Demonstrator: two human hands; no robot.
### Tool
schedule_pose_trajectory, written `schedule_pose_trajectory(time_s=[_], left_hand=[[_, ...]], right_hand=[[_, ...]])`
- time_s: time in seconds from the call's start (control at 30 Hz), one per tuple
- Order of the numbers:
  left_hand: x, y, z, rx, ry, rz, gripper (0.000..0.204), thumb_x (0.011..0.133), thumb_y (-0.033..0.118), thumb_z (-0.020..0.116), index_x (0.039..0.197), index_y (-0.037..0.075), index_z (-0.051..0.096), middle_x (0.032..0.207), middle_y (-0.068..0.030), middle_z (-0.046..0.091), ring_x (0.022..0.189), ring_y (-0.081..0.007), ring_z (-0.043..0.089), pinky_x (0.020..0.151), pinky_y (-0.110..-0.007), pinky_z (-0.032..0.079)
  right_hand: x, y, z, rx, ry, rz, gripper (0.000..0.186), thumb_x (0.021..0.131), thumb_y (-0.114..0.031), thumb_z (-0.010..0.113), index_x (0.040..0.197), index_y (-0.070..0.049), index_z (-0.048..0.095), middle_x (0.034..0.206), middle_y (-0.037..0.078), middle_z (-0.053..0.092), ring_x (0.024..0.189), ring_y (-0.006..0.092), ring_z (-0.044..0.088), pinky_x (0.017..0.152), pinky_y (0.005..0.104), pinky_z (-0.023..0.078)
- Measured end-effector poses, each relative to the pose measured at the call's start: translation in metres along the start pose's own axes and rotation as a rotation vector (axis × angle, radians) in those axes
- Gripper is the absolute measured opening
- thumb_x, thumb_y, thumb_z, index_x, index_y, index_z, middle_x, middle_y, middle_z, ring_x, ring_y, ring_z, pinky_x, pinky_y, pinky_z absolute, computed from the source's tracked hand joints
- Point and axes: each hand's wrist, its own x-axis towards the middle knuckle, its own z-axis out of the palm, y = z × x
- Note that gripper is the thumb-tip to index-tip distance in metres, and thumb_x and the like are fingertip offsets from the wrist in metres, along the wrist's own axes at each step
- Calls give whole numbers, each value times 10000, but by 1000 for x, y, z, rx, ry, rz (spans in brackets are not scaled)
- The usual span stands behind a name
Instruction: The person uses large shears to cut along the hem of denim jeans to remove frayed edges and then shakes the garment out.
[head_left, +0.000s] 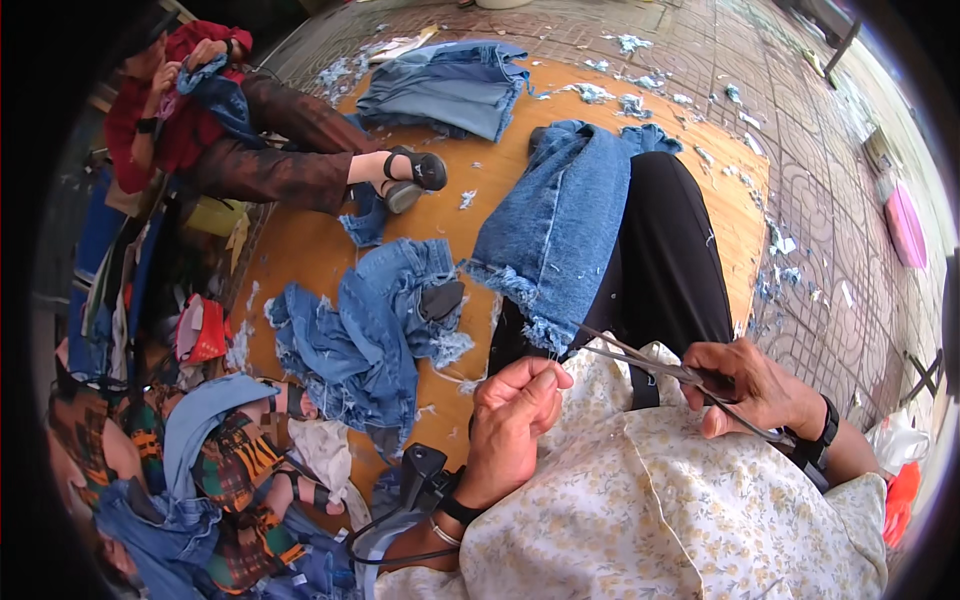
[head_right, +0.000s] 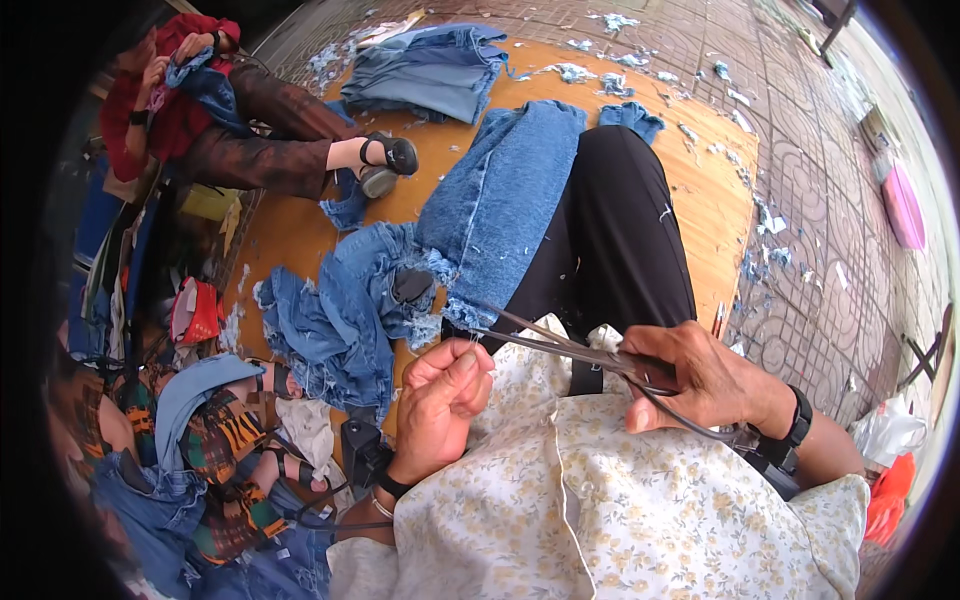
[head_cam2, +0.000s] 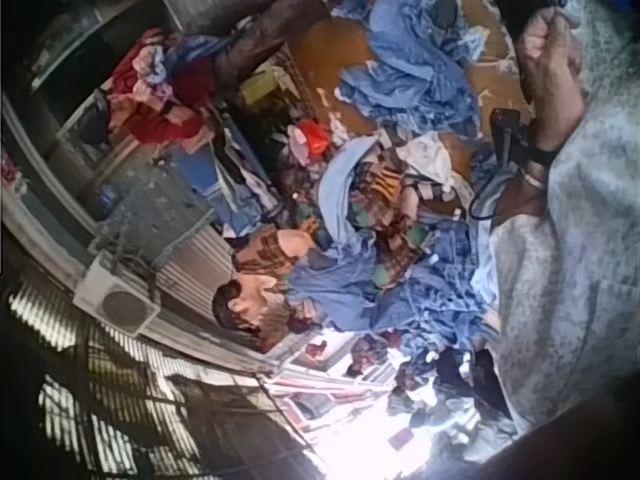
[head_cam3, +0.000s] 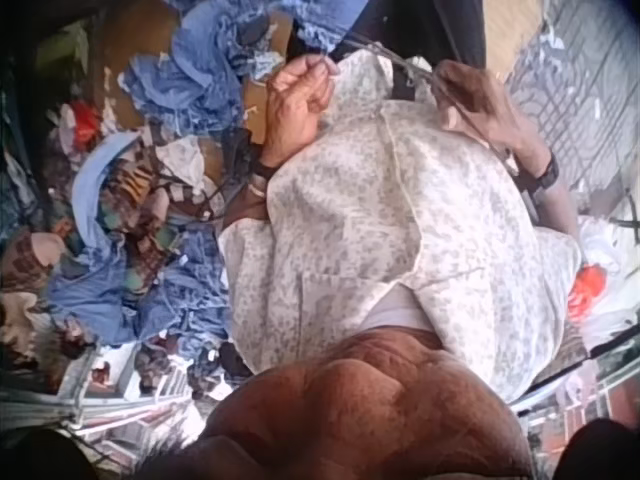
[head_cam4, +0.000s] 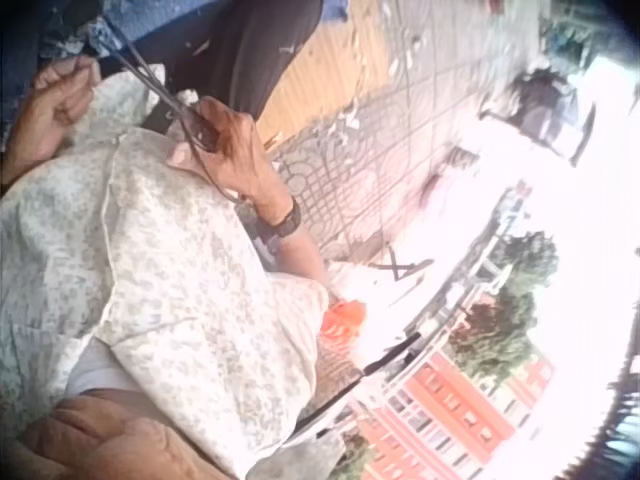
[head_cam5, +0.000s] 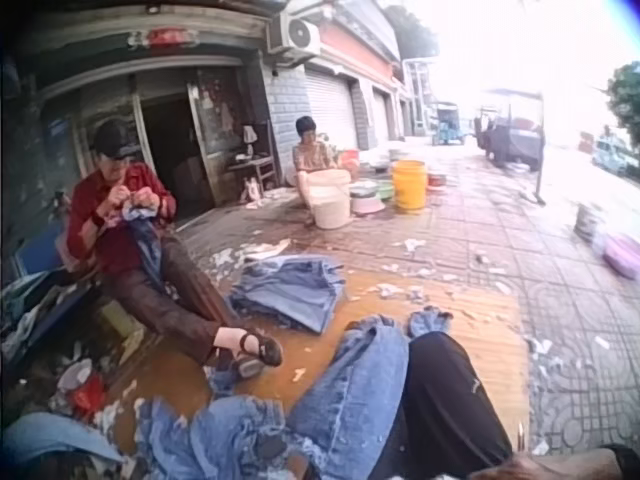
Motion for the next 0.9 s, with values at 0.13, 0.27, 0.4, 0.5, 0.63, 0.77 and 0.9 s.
schedule_pose_trajectory(time_s=[0.13,0.27,0.4,0.5,0.63,0.77,0.9], left_hand=[[-6,2,3,121,-16,45,213,915,172,532,862,-13,622,528,58,389,481,-23,292,464,-200,223],[-6,2,3,172,-16,30,213,912,169,539,844,-9,633,530,58,400,488,-24,301,465,-201,234],[-6,-1,4,214,-20,8,194,905,140,539,866,-36,611,527,57,389,464,-30,267,461,-212,202],[-4,-2,4,219,-39,-2,190,902,140,539,859,-29,614,535,58,398,473,-29,273,465,-213,207],[-8,-3,3,222,-53,6,197,904,156,541,846,-3,640,537,68,407,502,-17,310,464,-207,242],[-10,0,5,279,-57,1,200,904,163,535,853,-11,620,543,69,396,499,-24,295,479,-207,224],[-13,0,-11,219,12,-1,202,907,167,532,852,-12,606,546,69,392,504,-24,294,490,-201,217]], right_hand=[[-9,10,1,60,-118,105,742,672,-748,588,801,-18,548,631,1,493,553,119,447,491,288,337],[0,0,2,-36,-201,56,777,740,-742,512,809,30,567,603,88,486,557,214,493,511,364,383],[15,-9,10,-25,-186,-30,742,777,-710,500,780,30,552,591,97,466,545,213,472,505,369,370],[27,-8,17,6,-160,-74,727,794,-689,500,761,36,546,574,93,451,535,192,448,495,362,354],[35,-7,27,62,-126,-84,728,799,-682,500,757,44,552,556,85,435,541,163,443,487,352,344],[39,-11,29,107,-117,-24,716,813,-665,494,763,46,561,556,78,435,538,147,431,477,347,327],[37,-13,27,188,-84,-92,662,830,-624,513,757,33,552,586,52,450,552,115,409,473,321,315]])
